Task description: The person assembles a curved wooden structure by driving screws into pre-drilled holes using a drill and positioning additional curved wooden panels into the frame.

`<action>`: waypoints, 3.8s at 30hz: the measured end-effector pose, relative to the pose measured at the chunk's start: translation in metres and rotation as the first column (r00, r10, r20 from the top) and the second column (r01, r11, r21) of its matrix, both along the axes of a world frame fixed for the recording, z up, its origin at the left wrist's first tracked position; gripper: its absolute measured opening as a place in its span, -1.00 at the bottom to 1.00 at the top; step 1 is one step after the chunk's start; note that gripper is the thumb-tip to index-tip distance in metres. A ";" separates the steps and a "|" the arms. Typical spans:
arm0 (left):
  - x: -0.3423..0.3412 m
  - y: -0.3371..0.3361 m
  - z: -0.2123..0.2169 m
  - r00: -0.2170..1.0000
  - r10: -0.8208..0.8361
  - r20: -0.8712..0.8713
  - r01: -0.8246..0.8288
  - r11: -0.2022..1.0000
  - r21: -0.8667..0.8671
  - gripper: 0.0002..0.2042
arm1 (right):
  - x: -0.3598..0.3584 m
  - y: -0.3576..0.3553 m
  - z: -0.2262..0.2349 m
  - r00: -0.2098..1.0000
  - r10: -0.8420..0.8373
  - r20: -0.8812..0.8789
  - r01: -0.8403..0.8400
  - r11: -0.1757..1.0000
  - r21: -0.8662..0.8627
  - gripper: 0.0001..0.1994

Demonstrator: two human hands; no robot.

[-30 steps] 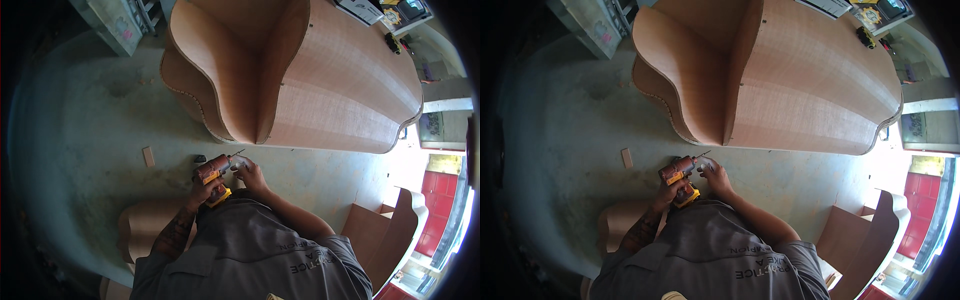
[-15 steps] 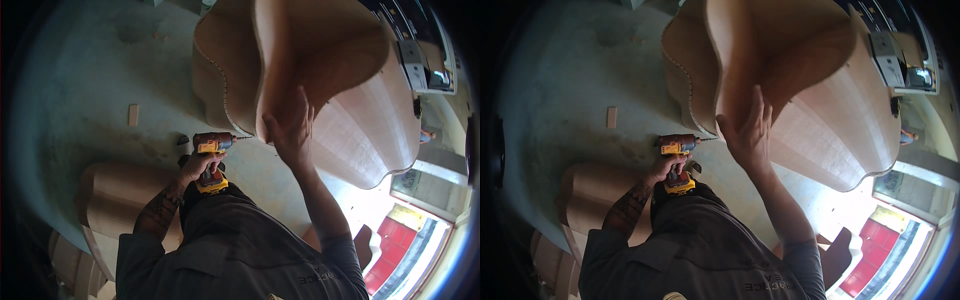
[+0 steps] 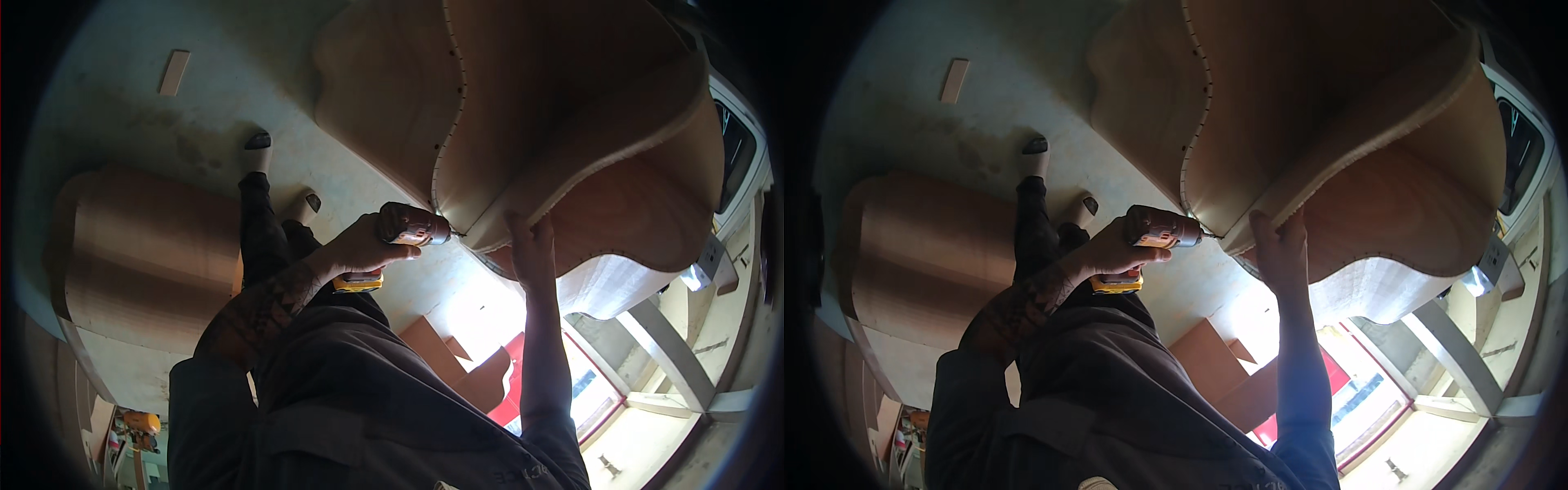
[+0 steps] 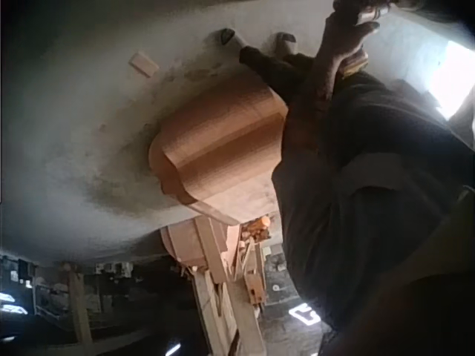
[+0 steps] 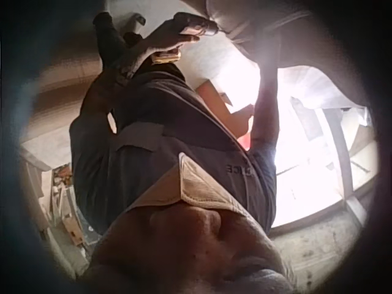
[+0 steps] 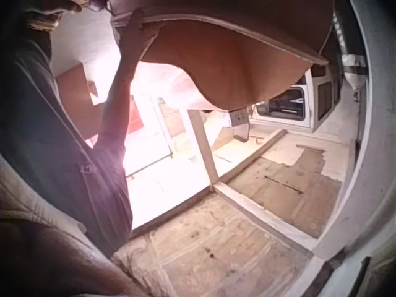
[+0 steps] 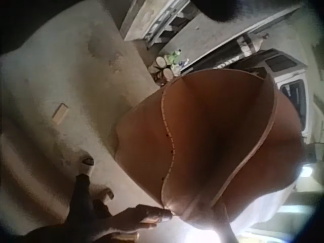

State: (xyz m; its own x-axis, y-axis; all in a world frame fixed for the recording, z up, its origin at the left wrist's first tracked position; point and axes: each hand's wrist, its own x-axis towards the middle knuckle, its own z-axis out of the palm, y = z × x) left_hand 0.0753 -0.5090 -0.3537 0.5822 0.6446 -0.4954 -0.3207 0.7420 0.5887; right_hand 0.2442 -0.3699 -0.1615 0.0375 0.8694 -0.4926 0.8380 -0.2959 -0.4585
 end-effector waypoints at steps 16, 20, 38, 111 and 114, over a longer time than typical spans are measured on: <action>-0.010 0.008 0.003 0.999 0.022 -0.036 -0.018 0.993 0.113 -0.49 | -0.008 0.000 0.008 0.988 0.064 0.140 -0.060 0.998 -0.036 -0.53; -0.002 0.002 -0.001 0.999 0.037 0.008 -0.037 0.998 0.057 -0.53 | -0.006 -0.005 0.011 0.989 0.094 0.118 -0.097 0.995 0.021 -0.54; -0.006 0.014 0.021 0.999 -0.038 -0.004 0.038 0.999 -0.017 -0.87 | 0.044 -0.158 -0.119 -0.222 -0.774 -0.593 0.762 0.242 -0.601 -0.78; 0.107 0.093 0.218 0.183 -0.194 -0.964 0.898 0.432 0.083 -0.73 | -0.023 -0.115 -0.136 0.106 -0.404 -0.908 0.973 0.232 0.011 -0.71; 0.107 0.093 0.215 0.183 -0.182 -0.966 0.894 0.439 0.087 -0.73 | -0.021 -0.116 -0.132 0.176 -0.483 -0.858 0.965 0.256 0.053 -0.72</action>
State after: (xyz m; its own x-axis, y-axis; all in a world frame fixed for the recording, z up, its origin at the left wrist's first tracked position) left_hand 0.1826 -0.4161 -0.1390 0.4806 0.6130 -0.6271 0.8452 -0.1333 0.5175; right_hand 0.2232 -0.4863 -0.2931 0.7503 0.6170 -0.2376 -0.2272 -0.0968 -0.9690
